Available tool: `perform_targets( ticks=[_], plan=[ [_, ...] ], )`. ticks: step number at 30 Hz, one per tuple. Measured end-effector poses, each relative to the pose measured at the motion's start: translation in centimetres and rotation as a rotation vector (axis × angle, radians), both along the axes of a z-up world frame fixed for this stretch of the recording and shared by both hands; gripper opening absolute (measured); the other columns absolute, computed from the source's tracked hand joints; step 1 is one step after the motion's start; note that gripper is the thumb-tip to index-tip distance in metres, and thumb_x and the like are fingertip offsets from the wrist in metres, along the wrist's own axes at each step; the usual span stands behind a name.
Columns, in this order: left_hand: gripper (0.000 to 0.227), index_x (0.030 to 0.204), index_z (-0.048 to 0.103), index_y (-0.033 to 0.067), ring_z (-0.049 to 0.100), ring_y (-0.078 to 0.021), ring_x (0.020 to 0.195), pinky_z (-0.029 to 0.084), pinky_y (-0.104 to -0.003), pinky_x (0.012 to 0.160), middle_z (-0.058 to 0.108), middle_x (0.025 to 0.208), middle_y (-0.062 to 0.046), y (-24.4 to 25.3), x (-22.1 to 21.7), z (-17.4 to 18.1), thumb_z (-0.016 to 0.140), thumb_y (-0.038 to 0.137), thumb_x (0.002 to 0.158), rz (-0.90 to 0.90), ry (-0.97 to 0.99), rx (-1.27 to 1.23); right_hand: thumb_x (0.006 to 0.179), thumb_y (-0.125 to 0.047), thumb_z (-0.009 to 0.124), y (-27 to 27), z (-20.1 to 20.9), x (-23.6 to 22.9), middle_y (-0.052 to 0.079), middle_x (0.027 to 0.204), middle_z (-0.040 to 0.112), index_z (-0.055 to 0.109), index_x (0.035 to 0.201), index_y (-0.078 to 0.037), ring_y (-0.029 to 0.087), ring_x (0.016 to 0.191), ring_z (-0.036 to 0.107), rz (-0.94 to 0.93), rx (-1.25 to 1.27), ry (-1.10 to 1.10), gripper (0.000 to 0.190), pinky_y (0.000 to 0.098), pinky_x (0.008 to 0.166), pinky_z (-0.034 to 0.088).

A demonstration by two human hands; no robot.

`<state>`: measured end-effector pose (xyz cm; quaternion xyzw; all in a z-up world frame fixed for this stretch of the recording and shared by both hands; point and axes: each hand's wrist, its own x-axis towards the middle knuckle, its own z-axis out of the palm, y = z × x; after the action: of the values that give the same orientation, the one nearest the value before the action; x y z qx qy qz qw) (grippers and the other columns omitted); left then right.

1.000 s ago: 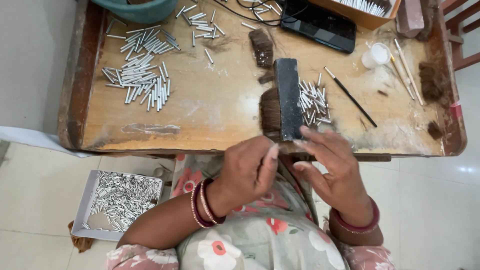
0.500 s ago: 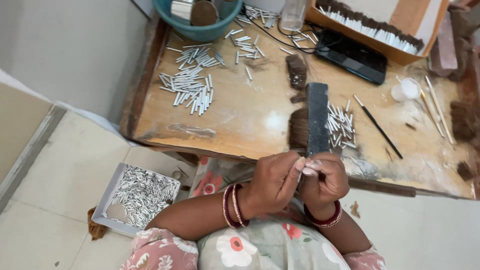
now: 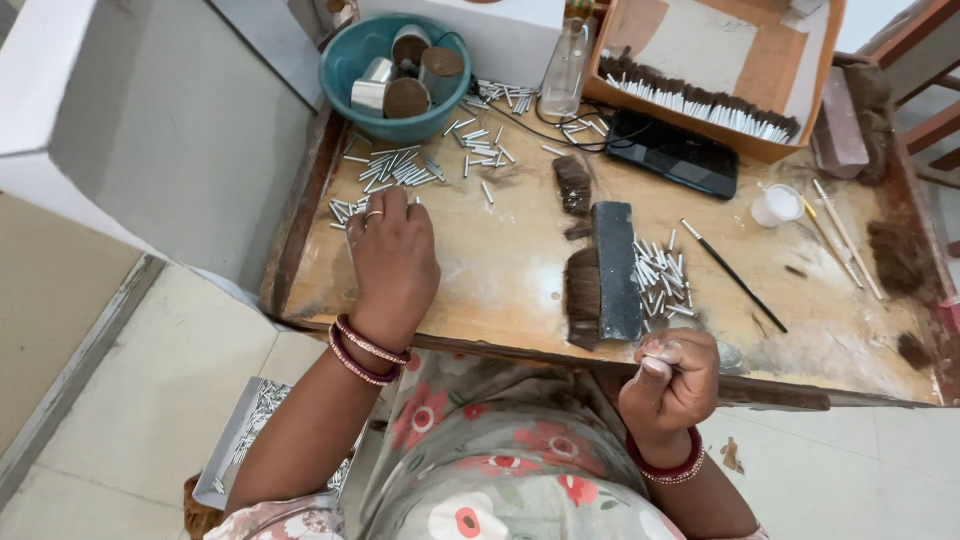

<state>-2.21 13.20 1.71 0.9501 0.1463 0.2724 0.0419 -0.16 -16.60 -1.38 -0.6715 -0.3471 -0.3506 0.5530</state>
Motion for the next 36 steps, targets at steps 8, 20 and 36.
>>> perform_targets(
  ticks=[8, 20, 36],
  plan=[
    [0.017, 0.092, 0.071, -0.0006, 0.054, -0.0312, 0.116, 0.043, -0.049, 0.094, 0.058, 0.113, -0.012, 0.0, -0.3, -0.2, 0.065, 0.003, 0.076, 0.054, 0.014, 0.056, 0.109, -0.025, 0.058, -0.5, 0.3, 0.1, 0.01, 0.096, 0.057, 0.053, 0.1, -0.002, 0.014, 0.079, 0.057, -0.038, -0.029, -0.004, 0.025, 0.0241, 0.068, 0.048],
    [0.016, 0.108, 0.064, 0.0041, 0.062, -0.0364, 0.085, 0.049, -0.044, 0.073, 0.063, 0.091, -0.015, -10.0, -3.2, 2.4, 0.061, 0.0, 0.093, -0.711, -0.136, -0.651, 0.108, -0.031, 0.06, -0.6, 0.1, -0.5, 0.008, 0.098, 0.057, 0.052, 0.103, -0.003, 0.011, 0.077, 0.054, 0.059, 0.03, 0.124, 0.03, 0.0211, 0.068, 0.048],
    [0.013, 0.112, 0.057, 0.0041, 0.069, -0.0112, 0.097, 0.053, -0.028, 0.094, 0.075, 0.103, -0.007, -16.9, -2.2, -2.6, 0.064, 0.014, 0.107, -0.94, -0.226, -2.268, 0.106, -0.028, 0.07, -0.1, -1.4, -0.5, 0.006, 0.103, 0.055, 0.054, 0.109, -0.002, 0.012, 0.087, 0.054, 0.374, 0.399, 0.452, 0.03, 0.0253, 0.075, 0.047]
  ],
)
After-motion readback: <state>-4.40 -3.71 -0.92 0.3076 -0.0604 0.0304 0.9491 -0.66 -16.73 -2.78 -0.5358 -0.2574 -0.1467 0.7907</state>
